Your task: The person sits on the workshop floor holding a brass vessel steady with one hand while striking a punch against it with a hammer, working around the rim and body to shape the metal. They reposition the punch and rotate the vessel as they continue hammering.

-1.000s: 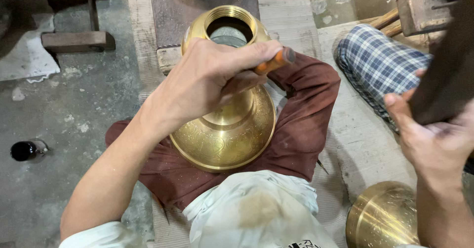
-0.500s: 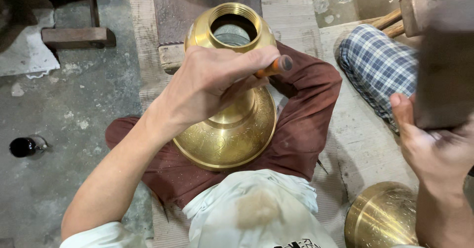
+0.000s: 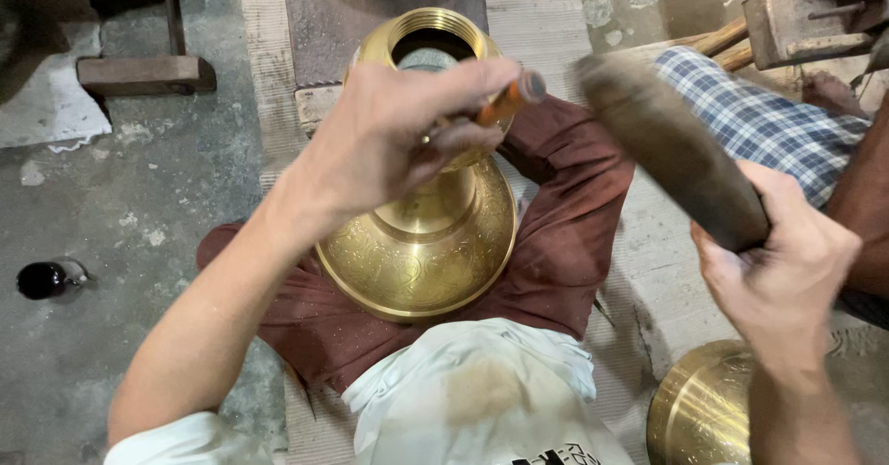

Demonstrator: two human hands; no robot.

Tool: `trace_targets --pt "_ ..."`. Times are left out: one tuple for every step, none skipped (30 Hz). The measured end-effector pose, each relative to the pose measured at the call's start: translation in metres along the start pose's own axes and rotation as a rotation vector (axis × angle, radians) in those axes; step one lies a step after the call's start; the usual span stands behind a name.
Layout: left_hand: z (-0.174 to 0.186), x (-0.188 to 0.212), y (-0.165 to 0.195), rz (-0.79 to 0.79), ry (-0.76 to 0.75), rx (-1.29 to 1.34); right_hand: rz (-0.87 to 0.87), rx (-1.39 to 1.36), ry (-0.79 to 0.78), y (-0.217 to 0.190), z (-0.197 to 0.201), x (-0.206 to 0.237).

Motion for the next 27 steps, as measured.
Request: trace_targets --pt "0.001 -0.005 0.001 -0.046 -0.015 0.036 -0.09 -0.032 -0.023 0.005 -0.011 0.003" --pt "0.005 -0.011 0.001 -0.093 -0.029 0.068 -0.181 -0.061 -0.042 0.011 -0.022 0.007" --pt "0.006 -0.016 0.001 -0.128 -0.055 0.089 -0.311 -0.039 -0.097 0.021 -0.036 0.012" --pt "0.008 -0.02 0.001 -0.163 -0.082 0.111 -0.182 -0.008 -0.075 0.014 -0.046 0.014" --pt "0.007 -0.025 0.001 -0.181 -0.116 0.126 -0.053 0.024 -0.054 0.006 -0.057 0.017" --pt "0.005 -0.028 0.001 -0.2 -0.151 0.14 -0.09 -0.019 -0.071 0.01 -0.069 0.023" --pt "0.004 -0.03 0.001 -0.208 -0.172 0.112 -0.131 -0.062 -0.091 0.013 -0.08 0.03" --pt "0.003 -0.033 0.002 -0.217 -0.193 0.087 -0.174 -0.104 -0.112 0.016 -0.087 0.038" --pt "0.002 -0.035 0.003 -0.229 -0.213 0.057 -0.173 -0.054 -0.086 0.018 -0.088 0.043" --pt "0.002 -0.037 0.004 -0.243 -0.22 0.049 -0.171 -0.006 -0.061 0.02 -0.089 0.048" --pt "0.002 -0.039 0.006 -0.253 -0.227 0.043 -0.169 0.043 -0.04 0.022 -0.087 0.052" --pt "0.002 -0.04 0.009 -0.266 -0.232 0.037 -0.231 -0.135 0.003 0.027 -0.084 0.054" --pt "0.002 -0.041 0.009 -0.255 -0.241 0.027 -0.291 -0.314 0.05 0.033 -0.081 0.055" --pt "0.001 -0.042 0.01 -0.243 -0.252 0.02 -0.353 -0.493 0.095 0.04 -0.078 0.056" --pt "-0.001 -0.042 0.01 -0.23 -0.26 0.014 -0.28 -0.442 0.107 0.04 -0.073 0.053" --pt "-0.002 -0.042 0.011 -0.228 -0.279 0.021 -0.205 -0.391 0.119 0.039 -0.067 0.049" --pt "-0.003 -0.042 0.012 -0.227 -0.298 0.027 -0.13 -0.341 0.13 0.038 -0.062 0.046" --pt "-0.004 -0.041 0.012 -0.221 -0.316 0.032 -0.138 -0.294 0.135 0.042 -0.059 0.045" --pt "-0.004 -0.04 0.011 -0.213 -0.309 0.015 -0.149 -0.247 0.141 0.044 -0.056 0.045" --pt "-0.005 -0.039 0.011 -0.213 -0.303 -0.003 -0.161 -0.196 0.154 0.046 -0.052 0.044" --pt "-0.005 -0.039 0.009 -0.212 -0.298 -0.021 -0.132 -0.204 0.131 0.044 -0.052 0.043" --pt "-0.005 -0.038 0.009 -0.223 -0.279 -0.024 -0.105 -0.213 0.101 0.042 -0.051 0.042" --pt "-0.004 -0.036 0.01 -0.235 -0.261 -0.027 -0.077 -0.221 0.07 0.038 -0.05 0.041" --pt "-0.003 -0.034 0.01 -0.245 -0.24 -0.034 -0.078 -0.195 0.082 0.037 -0.046 0.037" --pt "-0.001 -0.03 0.01 -0.242 -0.209 -0.03 -0.083 -0.169 0.093 0.036 -0.04 0.034" --pt "0.0 -0.027 0.011 -0.249 -0.177 -0.028 -0.115 -0.207 0.096 0.036 -0.037 0.028" --pt "0.003 -0.023 0.011 -0.256 -0.146 -0.027 -0.146 -0.246 0.101 0.037 -0.032 0.023"
Point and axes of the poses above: each hand's wrist, its own x-axis away from the middle knuckle, its own z-axis out of the back of the hand, y = z × x, the point moved 7 cm from there along -x, towards the middle knuckle, and after that the axes turned 5 degrees about y, right-handed, at the moved point
